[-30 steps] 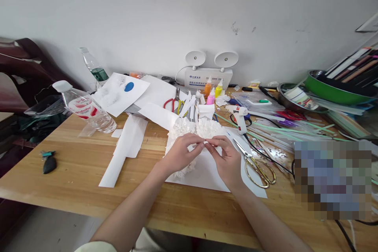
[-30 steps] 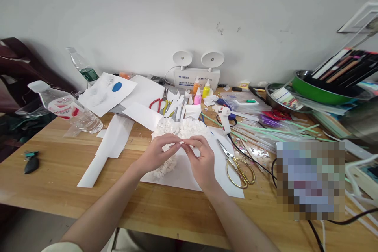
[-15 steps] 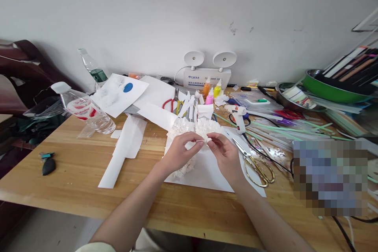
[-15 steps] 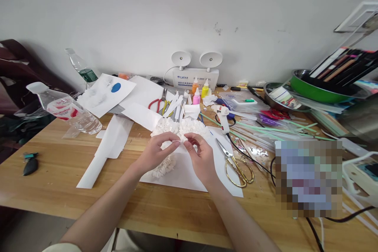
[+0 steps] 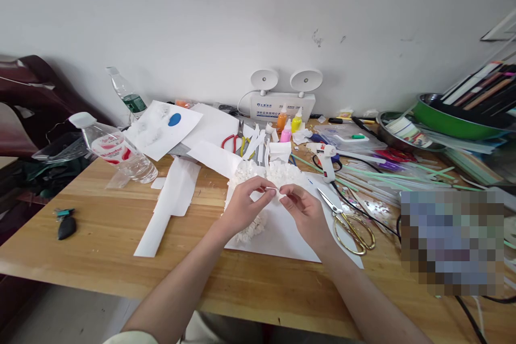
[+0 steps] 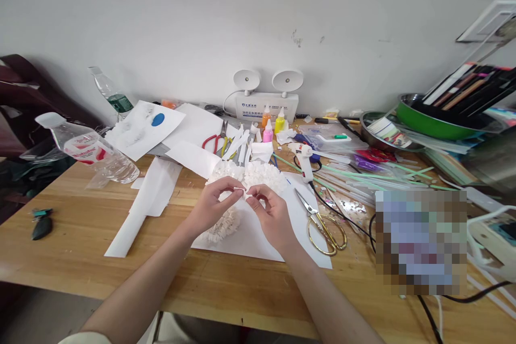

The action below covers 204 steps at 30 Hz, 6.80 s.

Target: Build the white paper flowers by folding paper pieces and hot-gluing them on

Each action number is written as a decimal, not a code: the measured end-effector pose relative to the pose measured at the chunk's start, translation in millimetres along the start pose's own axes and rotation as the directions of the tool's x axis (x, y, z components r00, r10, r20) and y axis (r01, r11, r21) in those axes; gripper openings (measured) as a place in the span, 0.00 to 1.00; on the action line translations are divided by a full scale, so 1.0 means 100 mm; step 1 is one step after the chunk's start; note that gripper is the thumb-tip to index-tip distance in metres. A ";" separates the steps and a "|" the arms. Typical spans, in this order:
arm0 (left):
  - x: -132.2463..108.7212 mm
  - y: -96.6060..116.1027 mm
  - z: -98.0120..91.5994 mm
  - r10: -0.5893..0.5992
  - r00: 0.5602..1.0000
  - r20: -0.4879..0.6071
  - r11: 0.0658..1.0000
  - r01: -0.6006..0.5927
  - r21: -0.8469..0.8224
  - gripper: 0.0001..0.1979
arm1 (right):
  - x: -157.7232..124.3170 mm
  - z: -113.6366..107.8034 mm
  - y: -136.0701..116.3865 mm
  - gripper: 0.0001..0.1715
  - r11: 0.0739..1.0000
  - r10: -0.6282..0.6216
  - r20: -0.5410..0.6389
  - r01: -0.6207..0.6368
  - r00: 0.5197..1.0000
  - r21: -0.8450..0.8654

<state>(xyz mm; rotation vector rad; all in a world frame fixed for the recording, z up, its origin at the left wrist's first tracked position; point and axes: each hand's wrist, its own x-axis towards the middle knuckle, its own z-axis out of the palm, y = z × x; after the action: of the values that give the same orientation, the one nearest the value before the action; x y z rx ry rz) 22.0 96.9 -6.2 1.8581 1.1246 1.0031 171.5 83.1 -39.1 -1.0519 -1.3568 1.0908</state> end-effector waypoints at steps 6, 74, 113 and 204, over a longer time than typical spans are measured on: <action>-0.02 -0.03 0.06 -0.012 1.000 -0.007 0.998 0.012 -0.063 0.08 | -0.02 0.03 -0.02 0.04 0.998 -0.007 -0.021 0.008 1.000 0.058; -0.06 -0.04 0.16 0.326 0.912 -0.251 0.937 -0.275 0.216 0.06 | -0.01 0.03 -0.01 0.05 0.999 -0.008 -0.110 0.014 0.994 0.050; -0.06 -0.02 0.21 0.029 0.994 -0.103 0.960 -0.057 -0.273 0.09 | -0.02 0.04 0.02 0.07 0.939 0.074 -0.127 -0.027 0.989 0.342; 0.02 -0.06 0.03 -0.322 0.945 0.064 0.392 0.194 -0.899 0.07 | 0.02 -0.47 0.10 0.13 0.984 0.175 0.065 -0.177 0.982 0.021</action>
<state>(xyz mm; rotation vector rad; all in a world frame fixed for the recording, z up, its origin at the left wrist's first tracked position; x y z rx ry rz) 23.5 100.6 -11.8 0.6986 0.6446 1.2000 218.6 89.8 -47.2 -1.1428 -1.3137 1.2786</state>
